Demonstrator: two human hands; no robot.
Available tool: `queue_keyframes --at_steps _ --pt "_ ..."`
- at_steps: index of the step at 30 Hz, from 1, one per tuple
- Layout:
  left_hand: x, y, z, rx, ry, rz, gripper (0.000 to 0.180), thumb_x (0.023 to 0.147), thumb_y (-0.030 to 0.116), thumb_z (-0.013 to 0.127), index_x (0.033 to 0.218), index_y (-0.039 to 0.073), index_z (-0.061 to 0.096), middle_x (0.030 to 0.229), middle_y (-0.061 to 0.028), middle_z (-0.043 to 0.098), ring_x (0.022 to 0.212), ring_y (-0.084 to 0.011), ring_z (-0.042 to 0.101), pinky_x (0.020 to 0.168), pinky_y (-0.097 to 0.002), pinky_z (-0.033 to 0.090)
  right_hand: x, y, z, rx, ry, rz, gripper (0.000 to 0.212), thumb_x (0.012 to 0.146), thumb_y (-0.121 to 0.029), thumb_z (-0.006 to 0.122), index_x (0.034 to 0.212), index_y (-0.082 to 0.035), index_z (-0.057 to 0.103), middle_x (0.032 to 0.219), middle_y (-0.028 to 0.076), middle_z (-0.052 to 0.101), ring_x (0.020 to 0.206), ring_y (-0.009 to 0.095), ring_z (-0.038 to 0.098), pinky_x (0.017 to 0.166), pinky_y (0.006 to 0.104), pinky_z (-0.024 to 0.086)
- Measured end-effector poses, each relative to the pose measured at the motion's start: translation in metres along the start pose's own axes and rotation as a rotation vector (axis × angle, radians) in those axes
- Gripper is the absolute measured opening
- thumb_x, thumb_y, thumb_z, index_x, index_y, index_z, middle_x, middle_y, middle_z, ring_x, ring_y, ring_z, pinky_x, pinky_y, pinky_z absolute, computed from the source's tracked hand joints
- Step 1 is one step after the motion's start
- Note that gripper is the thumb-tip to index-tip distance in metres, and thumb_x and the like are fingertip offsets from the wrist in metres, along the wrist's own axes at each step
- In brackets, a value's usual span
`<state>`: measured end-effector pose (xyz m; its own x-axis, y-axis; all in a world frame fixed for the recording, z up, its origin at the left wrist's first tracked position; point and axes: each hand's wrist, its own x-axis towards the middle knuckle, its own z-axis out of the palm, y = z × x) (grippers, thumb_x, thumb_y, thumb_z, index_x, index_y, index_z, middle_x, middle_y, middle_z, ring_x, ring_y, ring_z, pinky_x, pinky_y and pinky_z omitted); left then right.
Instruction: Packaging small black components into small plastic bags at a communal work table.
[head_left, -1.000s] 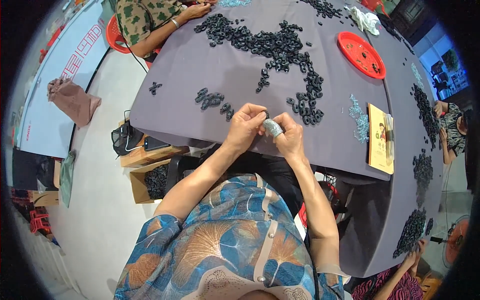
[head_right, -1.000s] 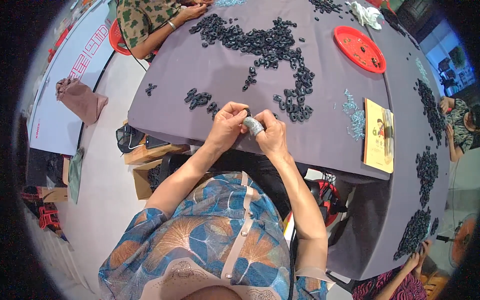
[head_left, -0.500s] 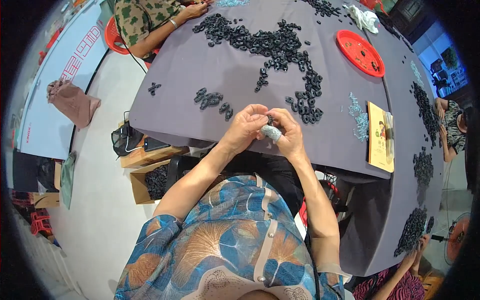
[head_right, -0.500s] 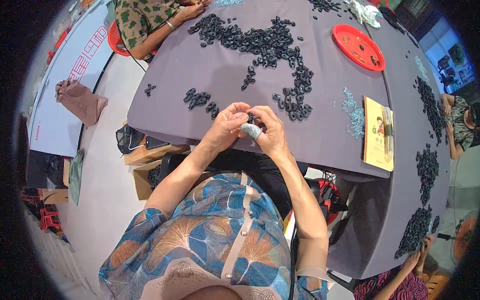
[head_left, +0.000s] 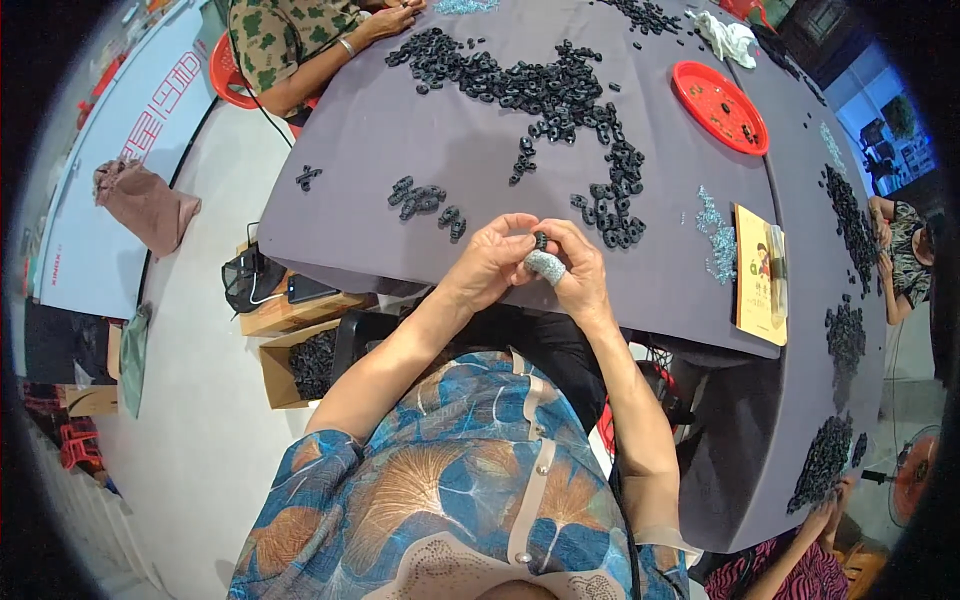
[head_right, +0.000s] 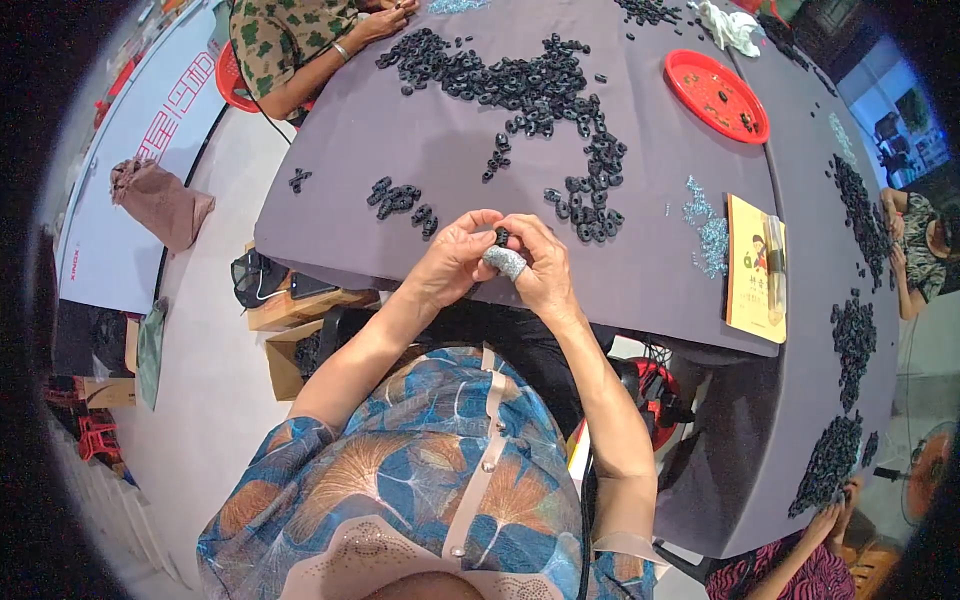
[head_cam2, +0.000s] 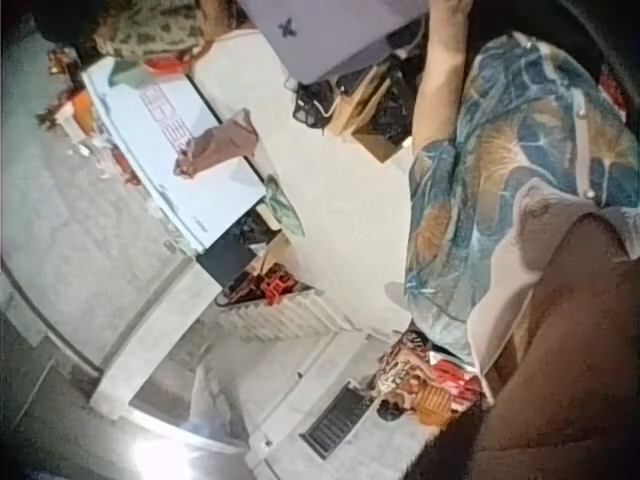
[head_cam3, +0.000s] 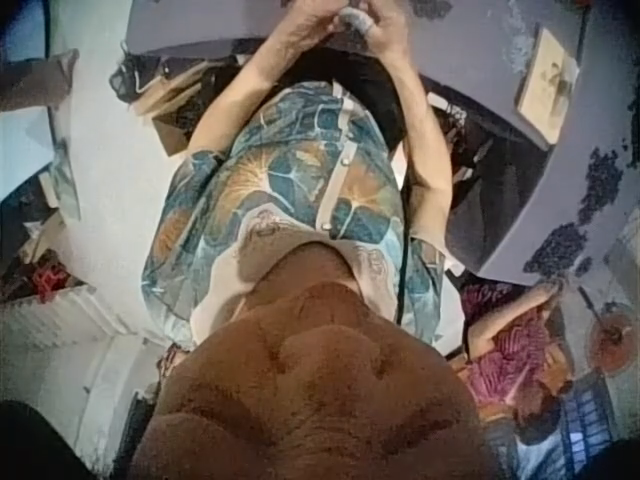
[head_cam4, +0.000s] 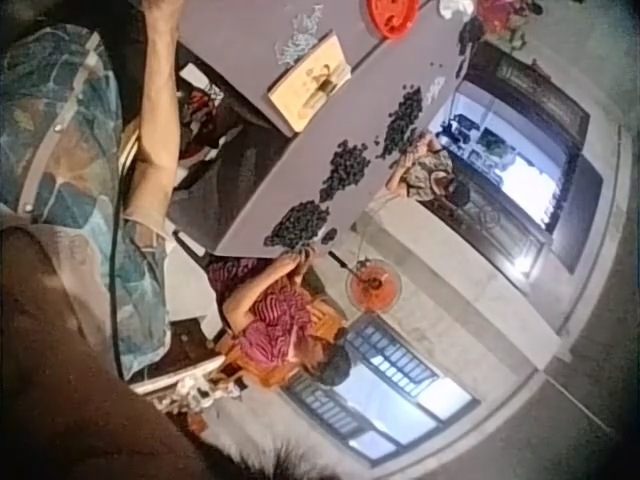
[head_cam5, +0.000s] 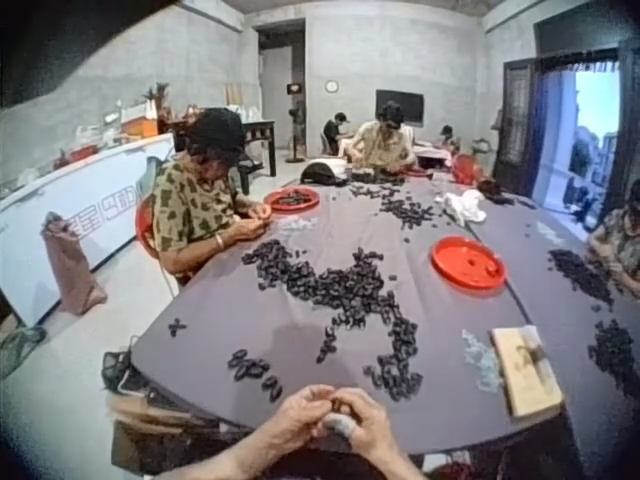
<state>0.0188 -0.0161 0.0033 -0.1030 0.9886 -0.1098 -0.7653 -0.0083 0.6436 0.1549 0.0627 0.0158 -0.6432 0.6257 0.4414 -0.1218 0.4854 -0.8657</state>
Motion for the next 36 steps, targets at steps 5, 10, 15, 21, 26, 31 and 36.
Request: queue_keyframes --at_steps 5,10,15,21,26,31,36 --pt "0.002 0.0 0.002 0.006 -0.02 -0.015 0.036 0.085 0.013 0.064 0.115 0.006 0.044 0.091 -0.0122 0.063 0.061 -0.01 0.058 0.048 -0.0178 0.045 -0.001 0.004 -0.001 0.014 0.011 0.07 0.018 0.081 -0.001 0.061 0.099 0.0 0.059 0.1 0.006 0.058 0.074 0.009 0.058 0.06 0.0209 0.049" --pt "0.002 0.0 0.003 0.01 0.06 -0.007 0.031 0.086 0.014 0.062 0.113 0.008 0.048 0.09 -0.0087 0.062 0.065 -0.0109 0.058 0.049 -0.0195 0.044 0.0 0.004 0.006 0.009 0.083 0.016 0.025 0.076 -0.005 0.065 0.101 -0.004 0.061 0.094 0.006 0.059 0.071 0.015 0.056 0.062 0.0258 0.048" --pt "0.001 -0.003 0.002 0.009 0.136 0.031 0.019 0.087 0.01 0.059 0.104 0.004 0.052 0.088 -0.0138 0.063 0.061 -0.0119 0.057 0.052 -0.0207 0.045 0.004 -0.031 -0.019 -0.169 0.019 0.116 0.033 0.075 -0.007 0.068 0.107 -0.003 0.06 0.096 0.008 0.058 0.071 0.016 0.056 0.061 0.027 0.047" --pt "-0.001 -0.001 0.008 0.012 0.114 0.031 0.011 0.089 0.01 0.056 0.099 0.007 0.057 0.084 -0.0097 0.063 0.057 -0.0104 0.056 0.051 -0.0206 0.044 0.01 0.003 -0.097 -0.593 0.46 0.188 0.018 0.077 -0.002 0.059 0.095 -0.001 0.061 0.089 0.016 0.06 0.082 0.031 0.059 0.074 0.0386 0.048" --pt "-0.004 0.01 0.014 0.385 0.182 0.05 0.013 0.088 0.011 0.058 0.1 0.006 0.058 0.081 -0.006 0.062 0.055 -0.0069 0.051 0.051 -0.0188 0.042 0.011 0.027 -0.133 -1.061 0.426 0.221 0.021 0.081 -0.005 0.056 0.101 0.002 0.06 0.094 0.021 0.057 0.086 0.037 0.057 0.076 0.0435 0.046" --pt "-0.012 0.022 0.015 1.08 0.385 0.344 0.02 0.084 0.01 0.062 0.102 0.003 0.059 0.078 -0.0014 0.06 0.06 -0.0084 0.052 0.053 -0.023 0.044 0.022 0.046 -0.144 -1.155 0.341 0.334 0.02 0.08 -0.006 0.052 0.097 0.001 0.061 0.092 0.021 0.059 0.085 0.041 0.059 0.073 0.0478 0.047" --pt "-0.02 0.04 -0.001 1.595 0.446 0.598 0.02 0.078 0.006 0.065 0.097 0.004 0.061 0.087 -0.0085 0.058 0.065 -0.0191 0.058 0.06 -0.0292 0.046 0.024 0.053 -0.145 -1.177 0.313 0.309 0.013 0.079 -0.006 0.051 0.089 0.0 0.058 0.091 0.022 0.059 0.081 0.041 0.06 0.069 0.0493 0.048"
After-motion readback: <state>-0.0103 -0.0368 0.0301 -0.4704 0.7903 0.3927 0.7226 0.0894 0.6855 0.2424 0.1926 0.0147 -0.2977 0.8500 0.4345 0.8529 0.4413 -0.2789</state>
